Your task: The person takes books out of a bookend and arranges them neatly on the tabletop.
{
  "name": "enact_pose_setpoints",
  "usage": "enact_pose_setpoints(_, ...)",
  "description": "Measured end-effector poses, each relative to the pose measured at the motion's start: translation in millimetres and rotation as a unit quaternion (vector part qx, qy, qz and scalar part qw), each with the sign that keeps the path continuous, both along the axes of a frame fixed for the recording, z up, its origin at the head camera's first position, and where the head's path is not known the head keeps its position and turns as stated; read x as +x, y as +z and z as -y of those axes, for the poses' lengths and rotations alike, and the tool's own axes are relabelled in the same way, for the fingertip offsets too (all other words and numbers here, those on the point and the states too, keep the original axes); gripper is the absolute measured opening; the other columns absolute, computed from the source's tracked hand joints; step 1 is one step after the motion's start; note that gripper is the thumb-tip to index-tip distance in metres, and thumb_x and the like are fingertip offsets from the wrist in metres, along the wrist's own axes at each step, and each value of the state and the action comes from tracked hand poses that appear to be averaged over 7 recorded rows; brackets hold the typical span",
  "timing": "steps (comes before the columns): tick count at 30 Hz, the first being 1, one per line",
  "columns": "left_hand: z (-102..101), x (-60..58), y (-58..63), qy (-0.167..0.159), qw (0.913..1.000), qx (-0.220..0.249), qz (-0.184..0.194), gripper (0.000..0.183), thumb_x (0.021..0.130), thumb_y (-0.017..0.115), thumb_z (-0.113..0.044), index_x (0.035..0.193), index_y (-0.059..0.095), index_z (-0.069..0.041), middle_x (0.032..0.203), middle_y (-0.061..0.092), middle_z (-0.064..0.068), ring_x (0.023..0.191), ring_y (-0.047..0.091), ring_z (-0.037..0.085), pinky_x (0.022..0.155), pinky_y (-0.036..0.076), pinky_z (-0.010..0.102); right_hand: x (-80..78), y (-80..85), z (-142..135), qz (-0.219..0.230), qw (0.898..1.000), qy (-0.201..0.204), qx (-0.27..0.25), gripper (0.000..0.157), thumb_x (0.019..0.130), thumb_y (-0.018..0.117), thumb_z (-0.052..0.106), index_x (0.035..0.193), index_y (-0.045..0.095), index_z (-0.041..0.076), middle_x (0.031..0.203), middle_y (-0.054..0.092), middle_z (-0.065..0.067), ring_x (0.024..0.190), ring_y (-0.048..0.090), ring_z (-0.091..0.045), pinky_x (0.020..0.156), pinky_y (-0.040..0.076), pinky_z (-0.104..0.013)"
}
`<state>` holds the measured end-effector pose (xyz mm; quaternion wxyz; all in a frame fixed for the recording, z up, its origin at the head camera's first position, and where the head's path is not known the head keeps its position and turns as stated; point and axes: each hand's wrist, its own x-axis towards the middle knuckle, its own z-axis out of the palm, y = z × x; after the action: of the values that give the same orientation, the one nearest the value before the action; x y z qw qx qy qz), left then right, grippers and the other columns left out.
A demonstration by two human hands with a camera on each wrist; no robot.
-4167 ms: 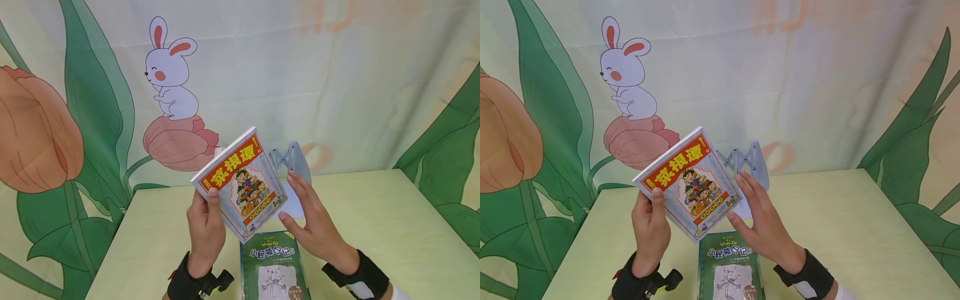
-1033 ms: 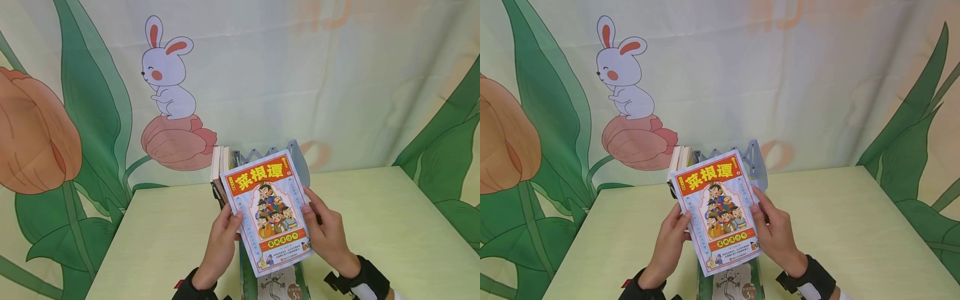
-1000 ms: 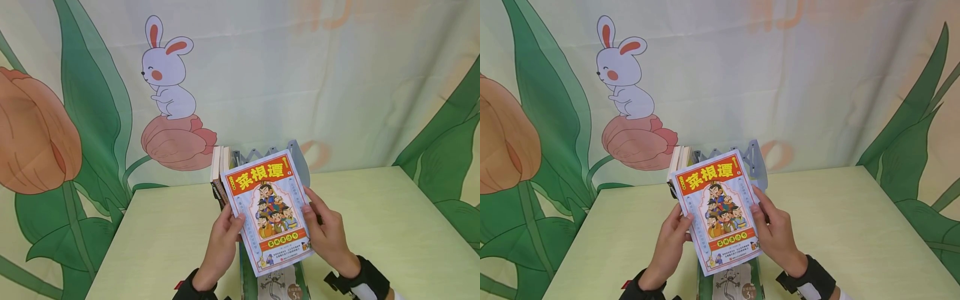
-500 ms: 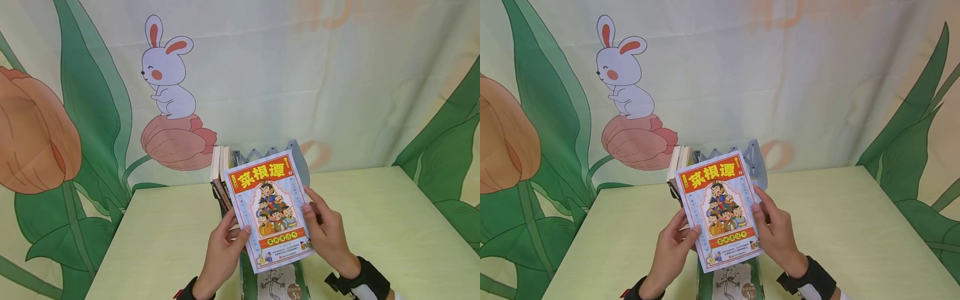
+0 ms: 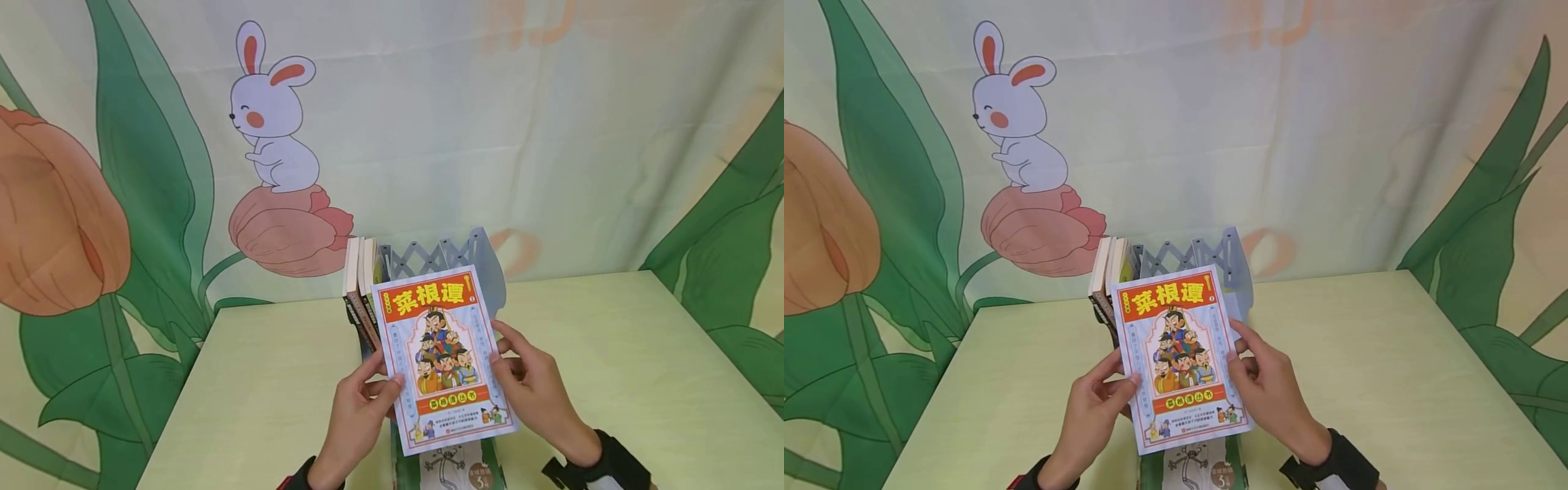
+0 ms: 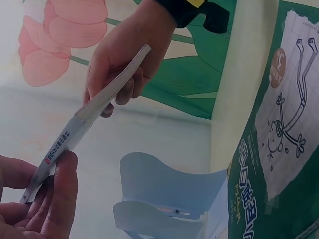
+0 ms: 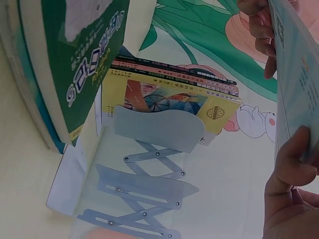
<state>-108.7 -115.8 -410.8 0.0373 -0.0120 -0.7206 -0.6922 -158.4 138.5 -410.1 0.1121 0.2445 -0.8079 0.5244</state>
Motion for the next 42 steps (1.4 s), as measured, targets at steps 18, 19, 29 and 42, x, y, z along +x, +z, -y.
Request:
enact_pose_setpoints(18, 9.5, 0.3, -11.6, -0.023, 0.9983, -0.045, 0.028, 0.043, 0.096, 0.063, -0.019, 0.135, 0.058, -0.001, 0.088, 0.063, 0.017, 0.075, 0.065, 0.015, 0.053, 0.056, 0.032, 14.3, -10.6, -7.5, 0.034, 0.999, 0.007, 0.024, 0.050, 0.095, 0.057, -0.001, 0.143, 0.046, 0.005, 0.093, 0.058, -0.006, 0.065, 0.066, -0.003, 0.055, 0.054, -0.024)
enact_pose_setpoints(19, 9.9, 0.6, -12.4, -0.024, 0.9981, -0.048, 0.030, 0.043, 0.096, 0.063, -0.019, 0.135, 0.058, -0.001, 0.087, 0.064, 0.017, 0.074, 0.065, 0.015, 0.053, 0.056, 0.033, 14.9, -11.3, -7.5, 0.036, 0.999, 0.006, 0.025, 0.050, 0.095, 0.058, -0.001, 0.143, 0.046, 0.005, 0.092, 0.058, -0.006, 0.065, 0.066, -0.003, 0.055, 0.054, -0.024)
enact_pose_setpoints(29, 12.1, 2.7, -17.6, -0.027, 0.9945, -0.091, 0.045, 0.040, 0.095, 0.063, -0.019, 0.130, 0.061, 0.001, 0.077, 0.065, 0.010, 0.059, 0.061, 0.014, 0.053, 0.055, 0.033, 21.3, -18.4, -8.2, 0.081, 0.996, 0.005, 0.045, 0.054, 0.094, 0.063, 0.004, 0.144, 0.045, 0.009, 0.088, 0.058, -0.004, 0.056, 0.058, -0.002, 0.048, 0.048, -0.022)
enact_pose_setpoints(42, 12.9, 2.4, -31.6, -0.039, 0.9913, -0.106, 0.067, 0.042, 0.095, 0.064, -0.016, 0.133, 0.059, 0.001, 0.072, 0.059, 0.004, 0.057, 0.059, 0.014, 0.054, 0.053, 0.024, 22.7, -31.6, -11.0, 0.073, 0.995, 0.012, 0.064, 0.058, 0.092, 0.067, 0.006, 0.145, 0.045, 0.011, 0.081, 0.058, 0.002, 0.056, 0.052, 0.001, 0.047, 0.045, -0.021)
